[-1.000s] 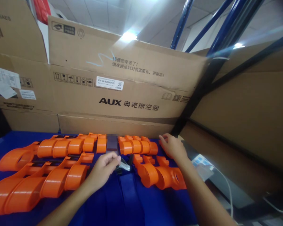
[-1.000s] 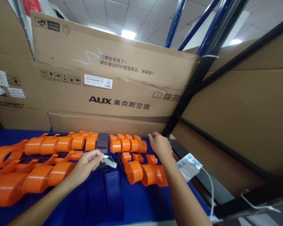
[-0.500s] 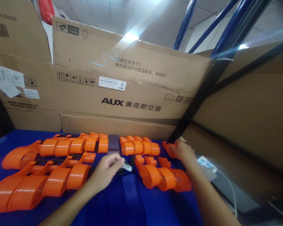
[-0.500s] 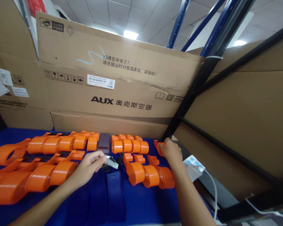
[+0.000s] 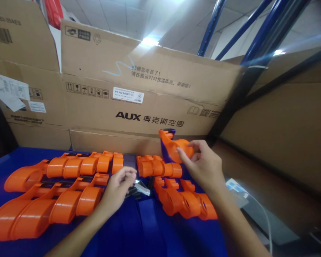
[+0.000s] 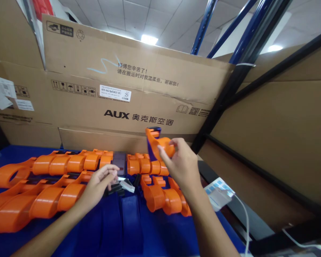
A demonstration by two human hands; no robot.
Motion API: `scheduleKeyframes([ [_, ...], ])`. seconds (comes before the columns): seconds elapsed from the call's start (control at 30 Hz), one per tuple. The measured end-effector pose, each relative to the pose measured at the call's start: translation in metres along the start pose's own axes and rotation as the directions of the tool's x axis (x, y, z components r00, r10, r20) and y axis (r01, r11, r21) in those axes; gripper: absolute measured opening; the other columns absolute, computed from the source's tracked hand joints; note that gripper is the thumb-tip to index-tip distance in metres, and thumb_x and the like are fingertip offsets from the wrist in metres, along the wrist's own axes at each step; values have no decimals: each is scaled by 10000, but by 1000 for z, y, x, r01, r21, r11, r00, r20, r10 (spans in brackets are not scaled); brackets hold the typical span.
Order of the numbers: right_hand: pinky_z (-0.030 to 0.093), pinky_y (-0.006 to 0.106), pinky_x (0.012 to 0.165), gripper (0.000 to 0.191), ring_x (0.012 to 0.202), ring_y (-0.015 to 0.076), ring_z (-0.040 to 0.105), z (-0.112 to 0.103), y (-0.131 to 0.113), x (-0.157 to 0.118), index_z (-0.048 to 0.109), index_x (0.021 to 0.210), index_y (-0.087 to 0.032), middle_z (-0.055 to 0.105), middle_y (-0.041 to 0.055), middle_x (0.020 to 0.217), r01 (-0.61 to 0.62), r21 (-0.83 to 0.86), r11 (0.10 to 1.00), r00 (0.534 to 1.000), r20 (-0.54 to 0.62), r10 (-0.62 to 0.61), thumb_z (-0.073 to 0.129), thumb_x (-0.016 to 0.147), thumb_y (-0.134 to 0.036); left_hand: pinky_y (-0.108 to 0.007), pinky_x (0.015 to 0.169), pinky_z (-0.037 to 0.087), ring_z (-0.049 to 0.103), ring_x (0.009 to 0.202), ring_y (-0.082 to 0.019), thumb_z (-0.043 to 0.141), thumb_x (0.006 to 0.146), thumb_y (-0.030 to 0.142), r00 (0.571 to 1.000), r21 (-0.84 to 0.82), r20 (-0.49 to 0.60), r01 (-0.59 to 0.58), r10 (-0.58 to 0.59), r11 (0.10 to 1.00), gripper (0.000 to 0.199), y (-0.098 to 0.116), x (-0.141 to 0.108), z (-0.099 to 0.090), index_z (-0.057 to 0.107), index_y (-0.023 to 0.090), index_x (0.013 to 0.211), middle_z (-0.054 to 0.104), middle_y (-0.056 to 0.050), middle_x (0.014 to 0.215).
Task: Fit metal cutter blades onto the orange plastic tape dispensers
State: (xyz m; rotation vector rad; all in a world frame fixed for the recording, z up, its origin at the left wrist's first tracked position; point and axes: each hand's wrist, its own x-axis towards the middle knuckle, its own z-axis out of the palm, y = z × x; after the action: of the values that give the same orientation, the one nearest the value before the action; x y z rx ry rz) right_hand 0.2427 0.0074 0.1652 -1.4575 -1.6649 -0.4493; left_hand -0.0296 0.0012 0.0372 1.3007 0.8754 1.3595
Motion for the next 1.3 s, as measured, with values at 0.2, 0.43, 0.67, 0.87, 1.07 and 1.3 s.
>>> scheduleKeyframes([
  [0.2,414,271,523,261,510,142,515,4,-69,-38,581,966,-234,562,-45,623,139,346,928,966,157,-203,695,905,-461,-352,878,557,697,1113,-294,772,847,503,991,-278,-124,17,-53,960,487,1,6,-1,731,214,1238,753,-116,1235],
  [0.43,519,313,629,249,740,200,653,19,-100,-70,603,1063,-225,707,56,938,210,522,827,881,266,-392,691,935,-420,-416,901,564,714,1085,-332,764,837,545,981,-576,-55,122,-187,808,489,5,6,0,731,174,1153,774,-121,1156],
  [0.67,409,237,460,181,555,133,542,56,-83,-60,636,1069,-218,636,-4,766,-209,650,731,870,465,-164,575,1008,-378,-411,971,529,695,1128,-316,811,793,406,991,-562,-64,64,-121,825,375,3,6,1,744,195,1096,777,-80,1117],
  [0.87,315,208,380,253,390,85,374,88,-80,-63,522,760,-225,455,-86,546,-540,693,477,729,669,-147,605,934,-388,-416,1028,500,650,1226,-333,811,777,394,998,-409,-47,22,-44,912,407,1,8,-1,744,218,1138,743,-91,1259],
  [1.07,324,206,424,113,443,91,411,108,-78,-65,535,731,-216,488,-70,567,-515,713,475,790,610,-61,575,826,-264,-385,1011,513,691,1155,-298,809,813,415,987,-278,-162,-61,16,959,440,2,10,-1,717,199,1186,755,-100,1233],
  [1.3,331,226,505,159,530,110,415,110,-72,-78,531,690,-215,449,-56,585,-470,720,510,821,569,-47,534,845,-250,-375,1023,519,694,1166,-283,816,814,380,969,-159,-234,-115,75,981,537,-1,8,0,681,216,1307,756,-92,1246],
])
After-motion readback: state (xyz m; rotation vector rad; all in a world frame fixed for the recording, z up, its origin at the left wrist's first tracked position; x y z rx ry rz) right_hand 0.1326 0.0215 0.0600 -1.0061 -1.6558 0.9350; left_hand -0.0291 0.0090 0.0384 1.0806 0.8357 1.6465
